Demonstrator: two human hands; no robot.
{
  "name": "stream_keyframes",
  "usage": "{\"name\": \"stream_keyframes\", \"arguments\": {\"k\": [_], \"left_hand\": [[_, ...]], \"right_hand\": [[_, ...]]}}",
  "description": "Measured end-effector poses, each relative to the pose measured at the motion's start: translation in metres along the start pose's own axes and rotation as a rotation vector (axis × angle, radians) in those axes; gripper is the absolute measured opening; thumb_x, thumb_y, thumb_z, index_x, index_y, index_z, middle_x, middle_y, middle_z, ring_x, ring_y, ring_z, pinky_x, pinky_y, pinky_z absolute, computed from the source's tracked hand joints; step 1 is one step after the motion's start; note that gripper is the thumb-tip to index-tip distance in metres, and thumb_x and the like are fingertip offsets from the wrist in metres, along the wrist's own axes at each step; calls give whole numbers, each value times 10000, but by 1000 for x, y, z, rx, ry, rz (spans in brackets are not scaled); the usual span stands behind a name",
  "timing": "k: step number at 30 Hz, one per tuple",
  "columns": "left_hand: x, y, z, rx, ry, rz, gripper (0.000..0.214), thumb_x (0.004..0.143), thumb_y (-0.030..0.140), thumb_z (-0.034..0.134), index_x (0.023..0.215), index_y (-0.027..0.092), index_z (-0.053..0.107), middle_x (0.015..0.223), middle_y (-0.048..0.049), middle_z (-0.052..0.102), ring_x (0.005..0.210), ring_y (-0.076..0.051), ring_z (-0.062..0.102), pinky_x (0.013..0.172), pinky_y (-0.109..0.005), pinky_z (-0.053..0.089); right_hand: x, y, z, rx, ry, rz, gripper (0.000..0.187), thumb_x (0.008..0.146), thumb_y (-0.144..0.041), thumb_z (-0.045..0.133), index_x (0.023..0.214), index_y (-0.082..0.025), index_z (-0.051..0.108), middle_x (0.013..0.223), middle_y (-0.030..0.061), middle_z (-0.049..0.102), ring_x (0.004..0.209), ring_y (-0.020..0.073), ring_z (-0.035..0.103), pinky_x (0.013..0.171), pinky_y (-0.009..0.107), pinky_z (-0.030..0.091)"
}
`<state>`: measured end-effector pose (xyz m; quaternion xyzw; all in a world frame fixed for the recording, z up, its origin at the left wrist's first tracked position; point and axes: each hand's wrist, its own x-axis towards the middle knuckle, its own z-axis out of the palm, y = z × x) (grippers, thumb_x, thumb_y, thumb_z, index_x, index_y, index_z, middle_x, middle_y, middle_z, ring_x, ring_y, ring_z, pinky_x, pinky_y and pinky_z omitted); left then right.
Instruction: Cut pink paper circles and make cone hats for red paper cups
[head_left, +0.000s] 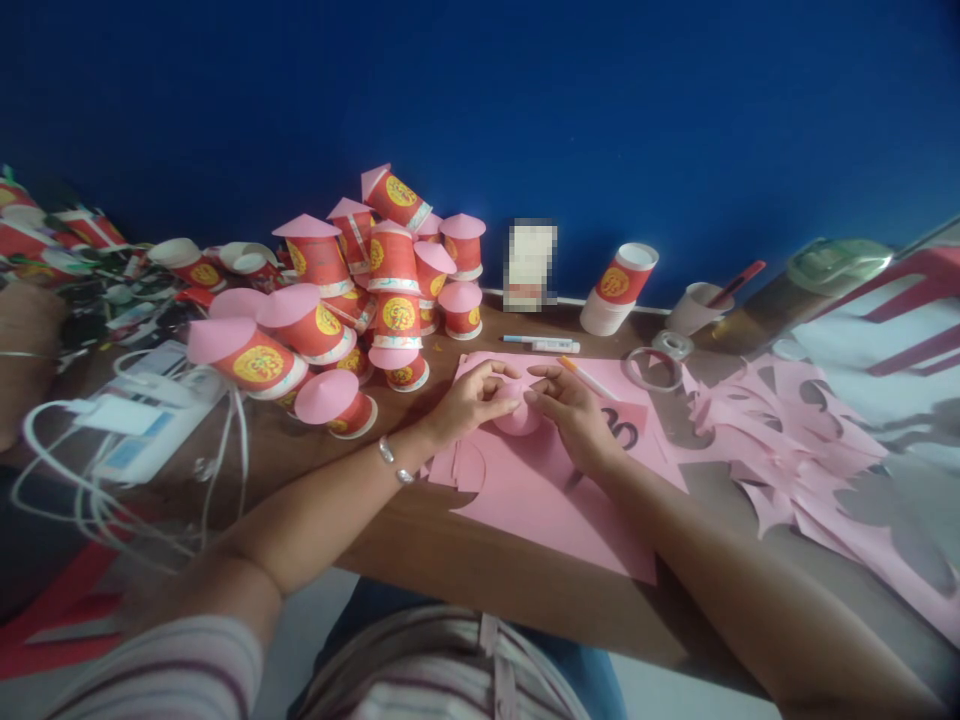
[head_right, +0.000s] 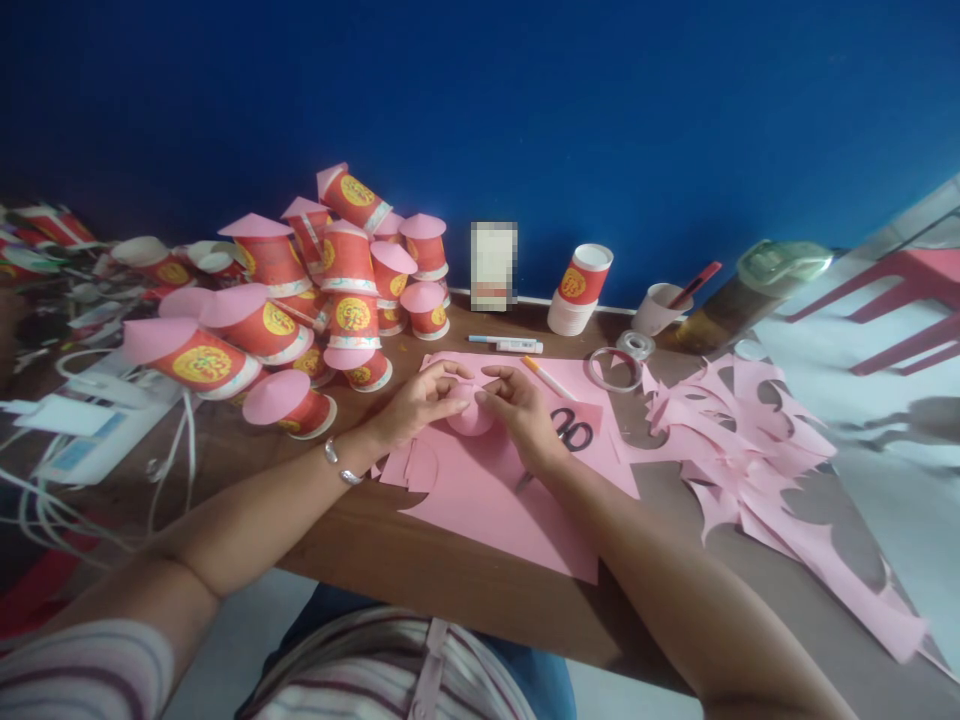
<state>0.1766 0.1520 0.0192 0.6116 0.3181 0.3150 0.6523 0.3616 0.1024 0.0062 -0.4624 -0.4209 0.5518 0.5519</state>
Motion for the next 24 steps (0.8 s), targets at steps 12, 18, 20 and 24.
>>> {"name": "stream_keyframes", "arguments": {"k": [12,18,20,24], "left_hand": [[-2,4,1,-3,32,32,404,856,382,729,1142,154,558,720,40,544,693,-115,509,691,-271,368],[1,-2,-1,-22,54,55,397,853,358,720,1145,146,556,702,50,538,688,-115,514,708,-272,379],[2,-3,-1,-19,48,60,379,863,362,705,1139,148,557,692,48,545,676,-116,514,704,-274,381],[1,0,0,-8,27,87,370,874,373,696,1133,159,540,682,43,566,669,-124,528,704,-281,387]], "right_hand": [[0,3,-1,25,-38,0,485,733,-426,874,1104,-219,639,755,-46,615,682,125,538,652,281,404],[-1,-2,1,15,-65,53,500,698,-419,895,1087,-215,655,741,-46,617,685,130,540,665,289,414],[-1,-3,1,4,-85,76,489,699,-413,895,1084,-215,667,726,-51,606,671,127,530,657,289,408],[0,-2,-1,-16,-144,139,451,702,-407,890,1063,-208,706,722,-46,598,666,129,526,652,294,404]]}}
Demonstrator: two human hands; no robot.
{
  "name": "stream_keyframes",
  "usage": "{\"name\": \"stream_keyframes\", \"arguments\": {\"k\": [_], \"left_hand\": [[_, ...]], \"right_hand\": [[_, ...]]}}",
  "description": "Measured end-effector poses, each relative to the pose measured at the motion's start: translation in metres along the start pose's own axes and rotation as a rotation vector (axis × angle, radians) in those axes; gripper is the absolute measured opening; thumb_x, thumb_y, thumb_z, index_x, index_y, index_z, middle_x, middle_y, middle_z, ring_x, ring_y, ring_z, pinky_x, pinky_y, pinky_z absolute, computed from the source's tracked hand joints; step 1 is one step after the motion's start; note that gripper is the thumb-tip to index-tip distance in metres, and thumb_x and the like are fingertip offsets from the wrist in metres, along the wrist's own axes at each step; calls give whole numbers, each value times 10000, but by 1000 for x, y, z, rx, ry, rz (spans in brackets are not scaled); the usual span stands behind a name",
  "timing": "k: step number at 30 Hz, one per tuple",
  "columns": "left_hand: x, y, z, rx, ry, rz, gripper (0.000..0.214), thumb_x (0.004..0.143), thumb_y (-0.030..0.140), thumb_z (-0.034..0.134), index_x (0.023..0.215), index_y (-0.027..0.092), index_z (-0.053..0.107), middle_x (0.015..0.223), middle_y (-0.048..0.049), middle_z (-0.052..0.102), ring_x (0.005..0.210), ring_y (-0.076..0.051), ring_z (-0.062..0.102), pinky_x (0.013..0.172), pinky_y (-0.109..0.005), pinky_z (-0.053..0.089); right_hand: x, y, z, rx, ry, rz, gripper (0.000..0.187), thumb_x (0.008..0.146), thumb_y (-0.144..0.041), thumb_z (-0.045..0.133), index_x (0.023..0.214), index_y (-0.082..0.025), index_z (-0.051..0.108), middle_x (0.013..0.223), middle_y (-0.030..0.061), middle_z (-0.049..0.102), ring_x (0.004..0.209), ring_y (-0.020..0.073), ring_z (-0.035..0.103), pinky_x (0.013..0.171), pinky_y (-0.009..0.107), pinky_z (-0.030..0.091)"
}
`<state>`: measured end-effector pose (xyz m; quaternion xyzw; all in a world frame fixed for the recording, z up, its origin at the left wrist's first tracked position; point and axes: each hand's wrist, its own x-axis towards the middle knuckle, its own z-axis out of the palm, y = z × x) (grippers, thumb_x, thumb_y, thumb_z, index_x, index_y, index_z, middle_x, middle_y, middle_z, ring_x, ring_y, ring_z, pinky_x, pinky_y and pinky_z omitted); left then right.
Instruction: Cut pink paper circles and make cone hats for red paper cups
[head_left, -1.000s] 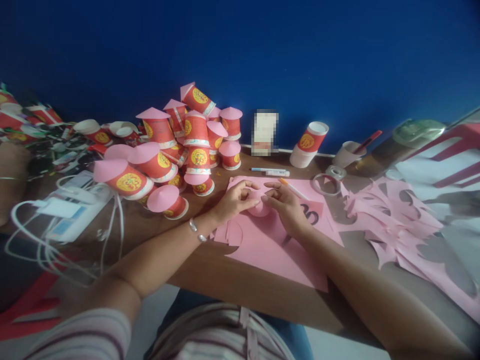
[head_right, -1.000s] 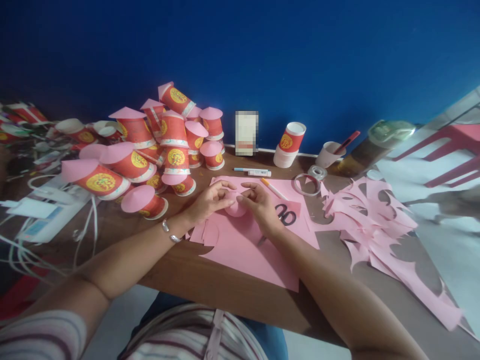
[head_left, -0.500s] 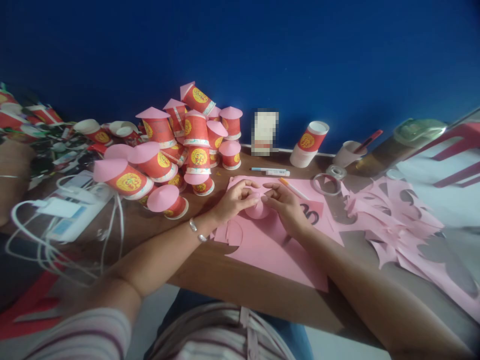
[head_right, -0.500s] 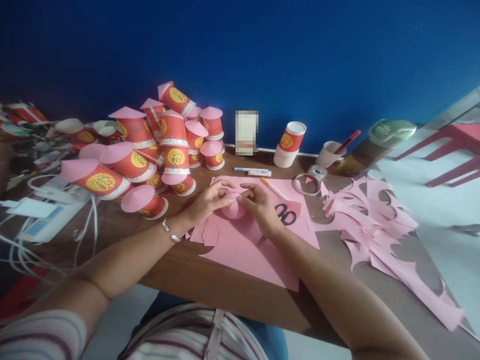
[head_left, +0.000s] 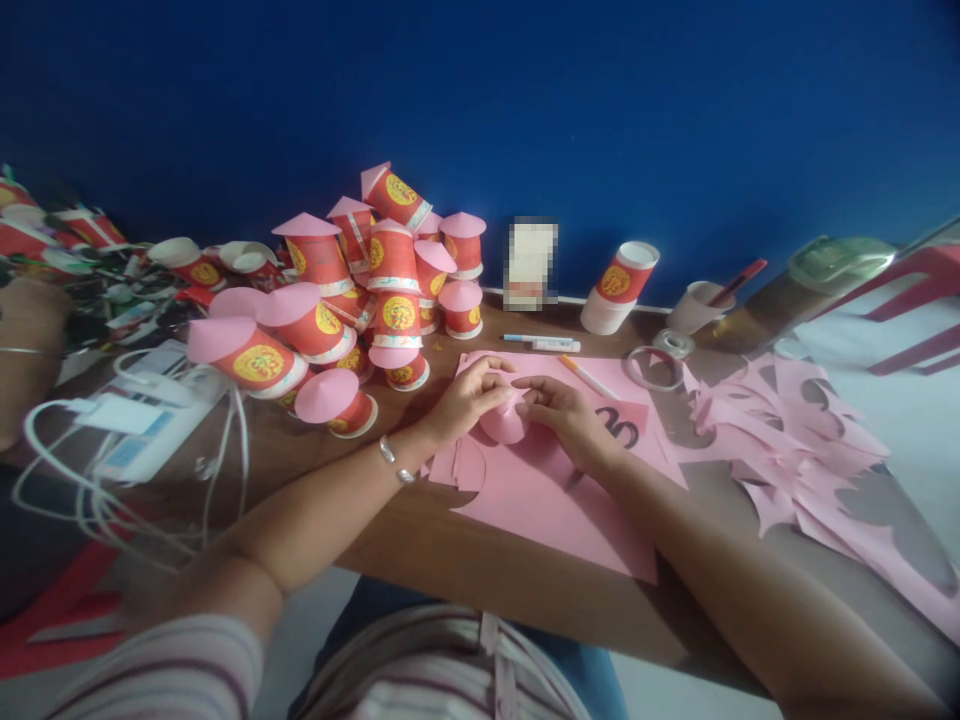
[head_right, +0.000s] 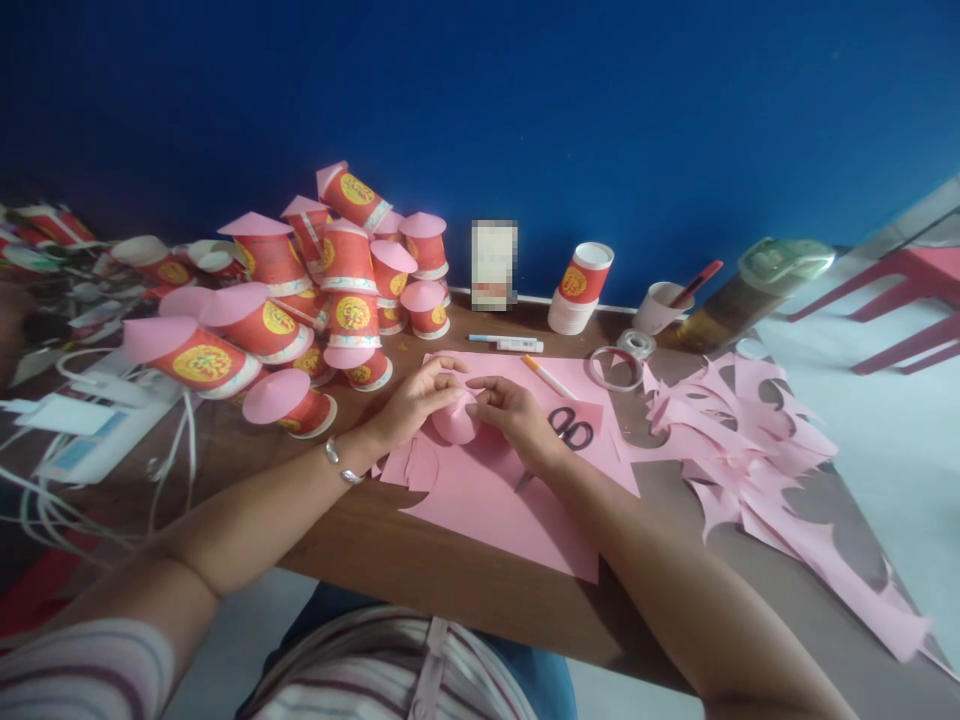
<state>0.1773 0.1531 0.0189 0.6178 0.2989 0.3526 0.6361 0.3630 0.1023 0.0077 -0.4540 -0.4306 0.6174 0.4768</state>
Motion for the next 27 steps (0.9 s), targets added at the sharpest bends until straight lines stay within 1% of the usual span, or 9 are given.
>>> {"name": "stream_keyframes", "arguments": {"k": [3,5,9,11,13,16,18,22,27], "left_hand": [[-1,2,0,-2,-1,0,395,867,394,711,1137,163,538,691,42,564,672,-125,525,702,-280,383],[-2,1,-1,-15,28,-10,403,868,419,712,1138,165,551,705,40,559,670,-122,516,694,-278,372],[-2,-2,-3,-79,72,-29,443,867,453,723,1180,175,580,769,21,583,719,-129,545,713,-276,380],[-2,-3,-2,-139,86,-47,479,852,466,739,1203,177,586,828,0,618,757,-141,577,727,-280,405],[-1,-2,-2,-232,108,-79,513,823,471,765,1203,178,582,887,-20,649,782,-158,612,729,-289,436],[1,0,-1,-361,135,-108,531,777,432,812,1175,175,572,914,-30,672,795,-170,643,718,-288,466],[2,1,0,-389,134,-103,526,762,394,832,1164,172,574,912,-31,682,789,-165,648,712,-280,470],[1,1,-1,-377,115,-96,531,753,373,846,1165,172,579,912,-33,692,779,-162,649,706,-278,470],[2,1,-1,-349,137,-82,531,744,383,854,1147,170,581,848,4,645,739,-137,617,682,-262,454]], "right_hand": [[1,1,-1,11,-28,21,427,695,-392,898,1036,-202,725,752,-31,624,700,136,557,686,303,430],[1,1,-2,19,-22,7,422,696,-389,902,1033,-205,727,745,-33,624,693,134,560,685,303,436],[2,2,-3,58,42,-103,430,706,-393,905,1052,-223,715,720,-50,607,656,119,545,665,292,443],[3,2,-5,80,63,-153,446,711,-385,906,1077,-235,701,738,-46,629,670,125,568,682,296,465],[4,2,-6,96,73,-171,460,715,-373,907,1098,-245,686,749,-43,648,688,135,593,694,300,480],[5,3,-7,119,76,-167,462,716,-341,908,1108,-245,684,732,-45,657,693,139,612,693,293,484],[5,3,-8,133,70,-163,453,716,-330,909,1101,-239,690,735,-39,672,693,139,619,694,292,488],[5,3,-7,143,49,-152,438,710,-344,915,1078,-230,706,754,-28,684,696,140,620,703,299,498],[3,1,-7,132,24,-89,379,727,-376,900,1034,-221,740,788,-11,680,726,144,612,732,307,492]]}}
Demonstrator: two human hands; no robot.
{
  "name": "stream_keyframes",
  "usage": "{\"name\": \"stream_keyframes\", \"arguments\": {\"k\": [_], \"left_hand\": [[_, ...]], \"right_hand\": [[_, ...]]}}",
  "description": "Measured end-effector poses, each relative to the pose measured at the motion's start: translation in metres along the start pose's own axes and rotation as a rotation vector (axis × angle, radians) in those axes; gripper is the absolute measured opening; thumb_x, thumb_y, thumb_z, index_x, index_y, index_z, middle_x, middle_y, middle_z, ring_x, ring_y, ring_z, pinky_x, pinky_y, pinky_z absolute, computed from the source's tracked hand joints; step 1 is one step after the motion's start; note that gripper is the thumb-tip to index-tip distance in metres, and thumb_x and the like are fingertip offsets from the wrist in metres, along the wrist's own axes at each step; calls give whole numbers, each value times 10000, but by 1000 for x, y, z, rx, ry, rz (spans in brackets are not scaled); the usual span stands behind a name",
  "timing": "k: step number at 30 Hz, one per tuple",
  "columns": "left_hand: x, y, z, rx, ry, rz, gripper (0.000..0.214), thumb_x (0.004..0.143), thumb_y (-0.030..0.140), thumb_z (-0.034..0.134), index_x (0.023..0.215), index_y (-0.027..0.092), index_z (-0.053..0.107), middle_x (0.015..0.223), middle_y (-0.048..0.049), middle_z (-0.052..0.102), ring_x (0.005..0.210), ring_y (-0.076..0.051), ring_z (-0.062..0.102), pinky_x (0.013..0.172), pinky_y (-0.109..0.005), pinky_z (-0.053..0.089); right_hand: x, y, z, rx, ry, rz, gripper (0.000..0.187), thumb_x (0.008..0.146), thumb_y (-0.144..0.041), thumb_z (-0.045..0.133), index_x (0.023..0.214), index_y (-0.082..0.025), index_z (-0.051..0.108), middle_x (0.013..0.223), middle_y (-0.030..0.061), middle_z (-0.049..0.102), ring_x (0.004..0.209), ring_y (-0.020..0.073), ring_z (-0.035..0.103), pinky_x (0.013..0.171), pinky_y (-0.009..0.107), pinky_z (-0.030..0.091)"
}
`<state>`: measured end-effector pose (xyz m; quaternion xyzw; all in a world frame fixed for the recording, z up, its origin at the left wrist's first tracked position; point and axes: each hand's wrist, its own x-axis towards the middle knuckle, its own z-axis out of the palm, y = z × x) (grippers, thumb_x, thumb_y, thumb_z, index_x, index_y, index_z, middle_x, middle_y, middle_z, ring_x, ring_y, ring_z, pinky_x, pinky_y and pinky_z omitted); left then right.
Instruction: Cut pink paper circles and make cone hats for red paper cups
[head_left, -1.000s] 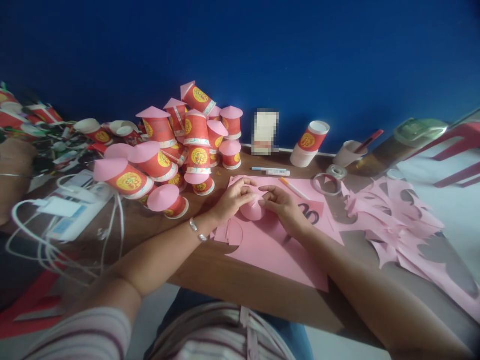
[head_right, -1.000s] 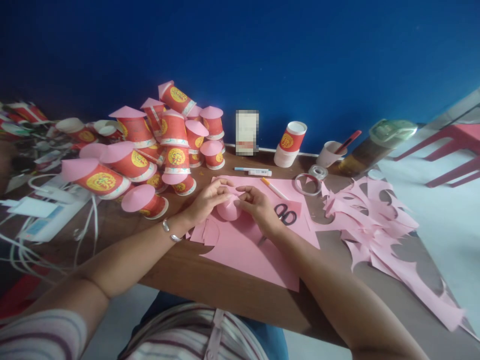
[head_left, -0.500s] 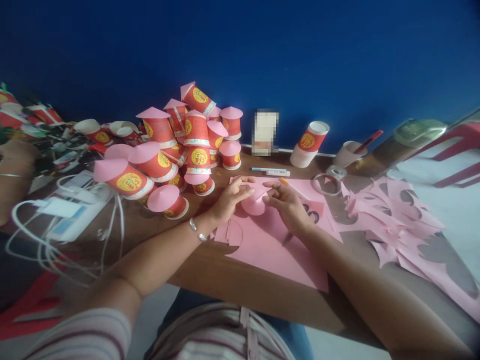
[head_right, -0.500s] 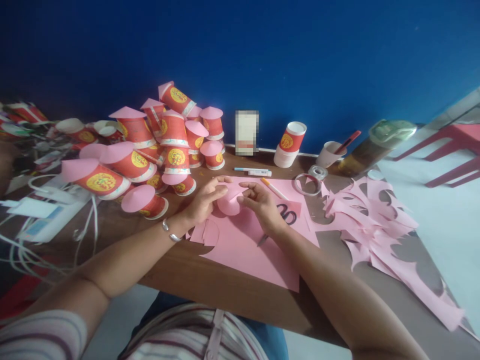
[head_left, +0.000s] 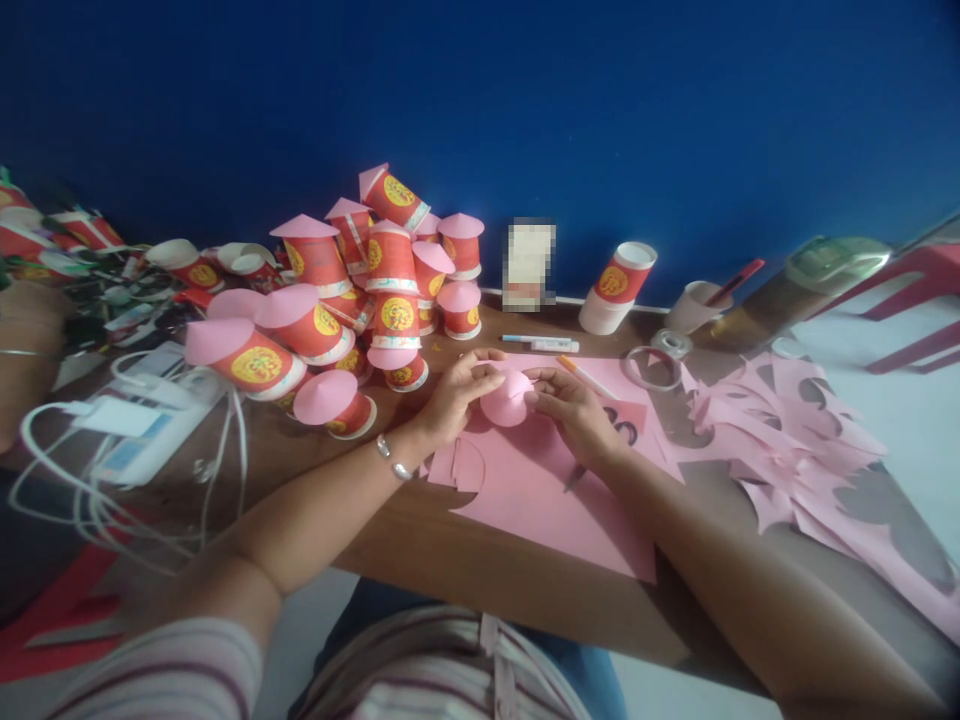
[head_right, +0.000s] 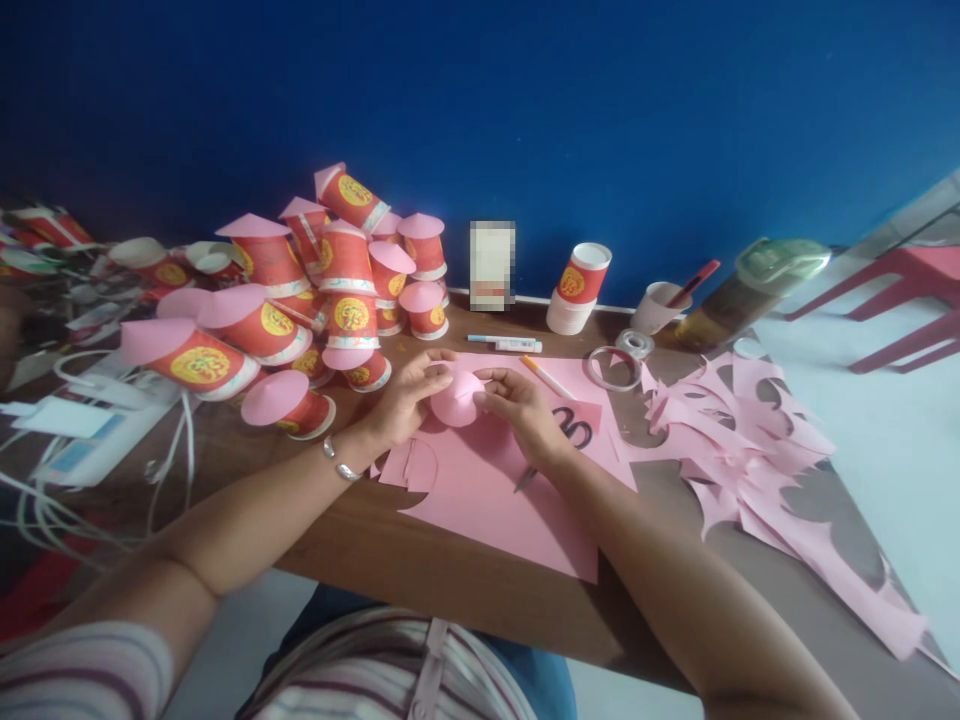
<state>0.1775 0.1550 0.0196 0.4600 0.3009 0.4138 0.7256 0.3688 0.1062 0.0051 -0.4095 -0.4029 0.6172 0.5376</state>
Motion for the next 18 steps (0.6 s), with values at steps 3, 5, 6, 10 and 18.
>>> {"name": "stream_keyframes", "arguments": {"k": [3,5,6,10,18], "left_hand": [[0,0,0,33,-4,12,534,749,389,849,1155,172,579,833,15,624,729,-131,603,683,-263,447],[0,-1,-1,58,-9,17,529,758,394,845,1157,172,577,813,24,610,714,-122,587,684,-261,441],[0,-1,-1,65,-12,19,525,762,395,843,1155,172,576,806,26,606,707,-118,579,685,-259,439],[-1,-2,-2,71,-29,17,513,779,387,832,1166,170,576,805,27,603,703,-108,566,688,-253,434],[-3,0,0,48,-66,-17,542,777,423,820,1186,179,562,941,-30,660,788,-147,621,717,-272,457]], "right_hand": [[-1,-3,2,-27,0,45,357,710,-419,896,964,-215,752,852,20,718,777,168,627,762,326,496],[-2,-4,2,-53,-10,76,348,685,-443,905,893,-210,751,837,25,723,788,178,627,772,332,496],[-2,-4,2,-64,-18,91,344,675,-449,909,862,-208,749,821,24,721,782,178,622,770,330,492],[-2,-1,-2,-91,-35,123,317,685,-455,905,790,-208,737,770,7,695,719,151,583,718,309,452],[-1,1,-3,-71,-1,119,329,682,-453,906,756,-196,716,741,3,667,696,142,550,693,299,416]]}}
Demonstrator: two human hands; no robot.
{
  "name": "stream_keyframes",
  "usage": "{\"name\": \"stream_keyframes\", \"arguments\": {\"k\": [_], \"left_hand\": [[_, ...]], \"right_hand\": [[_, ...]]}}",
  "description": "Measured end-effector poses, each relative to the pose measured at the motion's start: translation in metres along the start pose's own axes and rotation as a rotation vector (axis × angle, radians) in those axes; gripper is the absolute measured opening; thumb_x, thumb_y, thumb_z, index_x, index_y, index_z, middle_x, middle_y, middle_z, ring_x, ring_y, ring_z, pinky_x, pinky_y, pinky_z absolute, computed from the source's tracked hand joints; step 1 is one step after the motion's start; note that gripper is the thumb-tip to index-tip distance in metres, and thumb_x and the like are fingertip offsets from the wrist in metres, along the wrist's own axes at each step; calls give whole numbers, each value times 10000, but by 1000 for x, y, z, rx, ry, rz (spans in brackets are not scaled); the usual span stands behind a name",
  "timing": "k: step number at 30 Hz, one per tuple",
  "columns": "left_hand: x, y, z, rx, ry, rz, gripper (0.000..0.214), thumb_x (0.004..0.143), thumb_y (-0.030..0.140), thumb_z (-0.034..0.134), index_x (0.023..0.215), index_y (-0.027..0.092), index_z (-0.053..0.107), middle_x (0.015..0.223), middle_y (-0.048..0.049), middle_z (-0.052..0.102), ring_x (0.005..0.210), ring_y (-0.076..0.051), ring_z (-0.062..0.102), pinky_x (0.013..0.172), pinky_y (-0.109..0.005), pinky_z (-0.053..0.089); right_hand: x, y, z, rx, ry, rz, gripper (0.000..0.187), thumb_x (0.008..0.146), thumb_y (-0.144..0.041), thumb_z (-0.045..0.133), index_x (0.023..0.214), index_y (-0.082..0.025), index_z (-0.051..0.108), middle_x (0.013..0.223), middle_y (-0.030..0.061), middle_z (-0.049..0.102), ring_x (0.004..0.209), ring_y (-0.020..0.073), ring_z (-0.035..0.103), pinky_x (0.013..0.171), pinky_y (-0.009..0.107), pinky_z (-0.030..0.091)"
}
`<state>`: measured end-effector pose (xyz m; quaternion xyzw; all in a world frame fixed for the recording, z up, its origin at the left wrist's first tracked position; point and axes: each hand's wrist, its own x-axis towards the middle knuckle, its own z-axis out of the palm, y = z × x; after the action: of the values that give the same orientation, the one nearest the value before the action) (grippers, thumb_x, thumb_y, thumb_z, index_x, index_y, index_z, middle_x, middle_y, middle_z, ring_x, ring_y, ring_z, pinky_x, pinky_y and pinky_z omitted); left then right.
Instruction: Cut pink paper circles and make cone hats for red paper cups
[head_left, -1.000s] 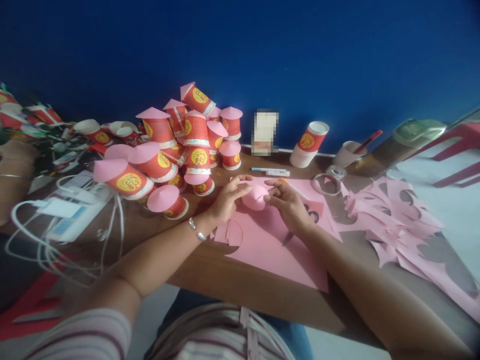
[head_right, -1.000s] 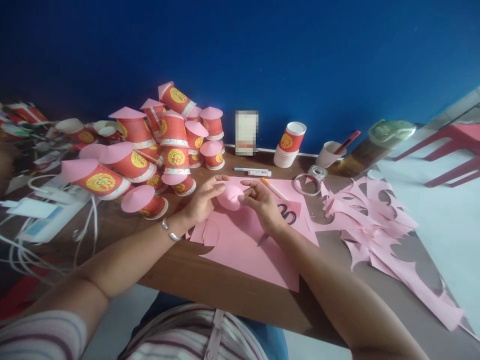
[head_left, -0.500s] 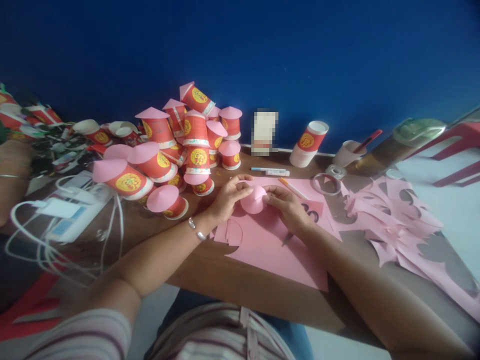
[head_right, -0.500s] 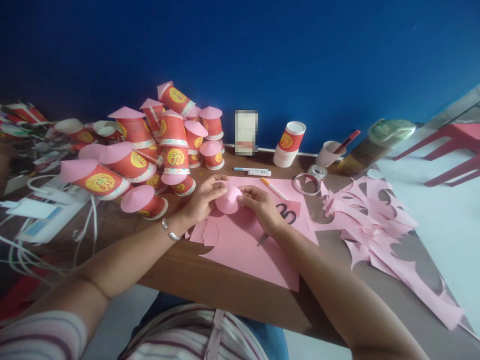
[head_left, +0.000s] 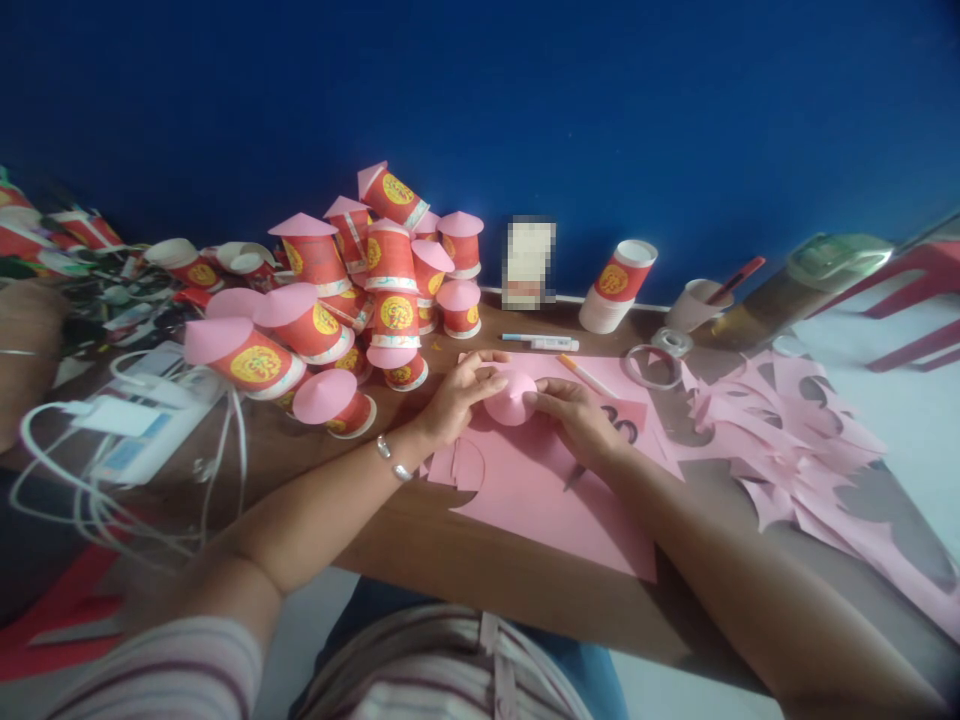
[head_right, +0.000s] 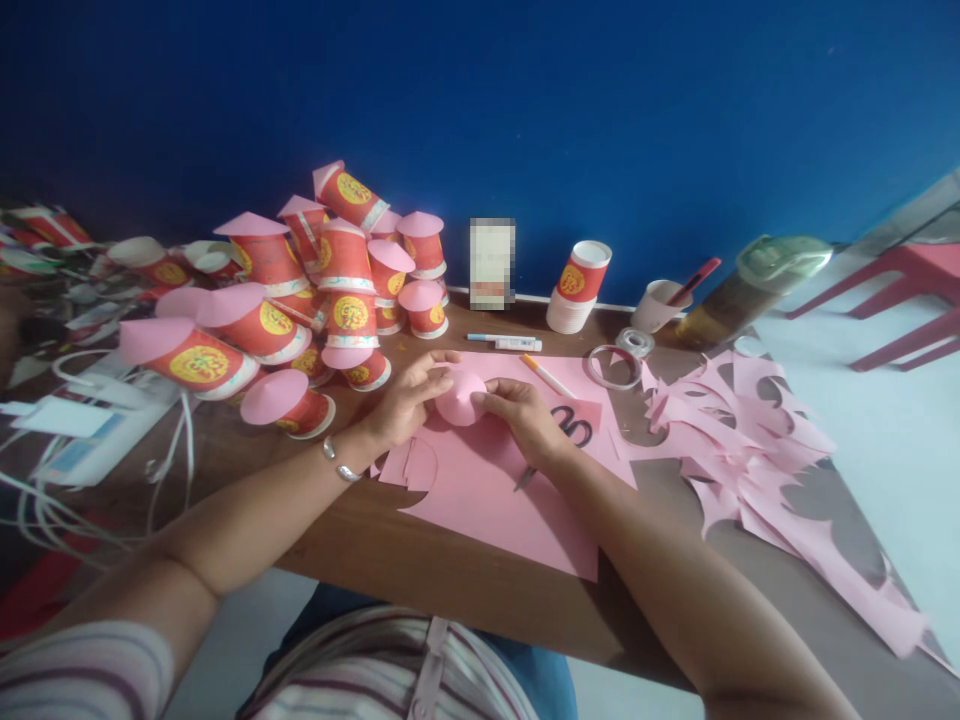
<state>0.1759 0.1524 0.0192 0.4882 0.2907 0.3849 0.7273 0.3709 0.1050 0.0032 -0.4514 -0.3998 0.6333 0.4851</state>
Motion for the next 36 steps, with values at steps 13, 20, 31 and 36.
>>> {"name": "stream_keyframes", "arguments": {"k": [13,20,31,36], "left_hand": [[-2,3,0,166,-85,-1,655,729,363,864,1258,202,513,1017,-51,640,869,-161,613,767,-280,460],[-3,5,3,254,-60,44,615,729,327,834,1241,184,527,1053,-56,601,891,-159,582,786,-288,463],[-2,3,0,190,-40,17,636,726,367,836,1259,197,532,1002,-34,609,832,-144,577,746,-269,463],[0,-3,-4,153,-6,19,654,718,366,852,1272,207,543,1015,-37,622,842,-145,606,719,-250,488]], "right_hand": [[-5,-7,4,-158,25,-60,362,714,-523,869,729,-201,703,731,13,671,689,154,538,679,309,414],[-7,-11,7,-264,38,-96,410,703,-577,851,726,-194,706,719,9,660,678,149,524,651,301,392],[-1,-3,-1,-165,34,-95,315,727,-494,865,759,-215,725,762,27,684,746,185,580,738,337,471],[3,3,-4,-63,77,-135,378,800,-575,800,725,-216,704,753,28,653,756,180,588,779,348,498]]}}
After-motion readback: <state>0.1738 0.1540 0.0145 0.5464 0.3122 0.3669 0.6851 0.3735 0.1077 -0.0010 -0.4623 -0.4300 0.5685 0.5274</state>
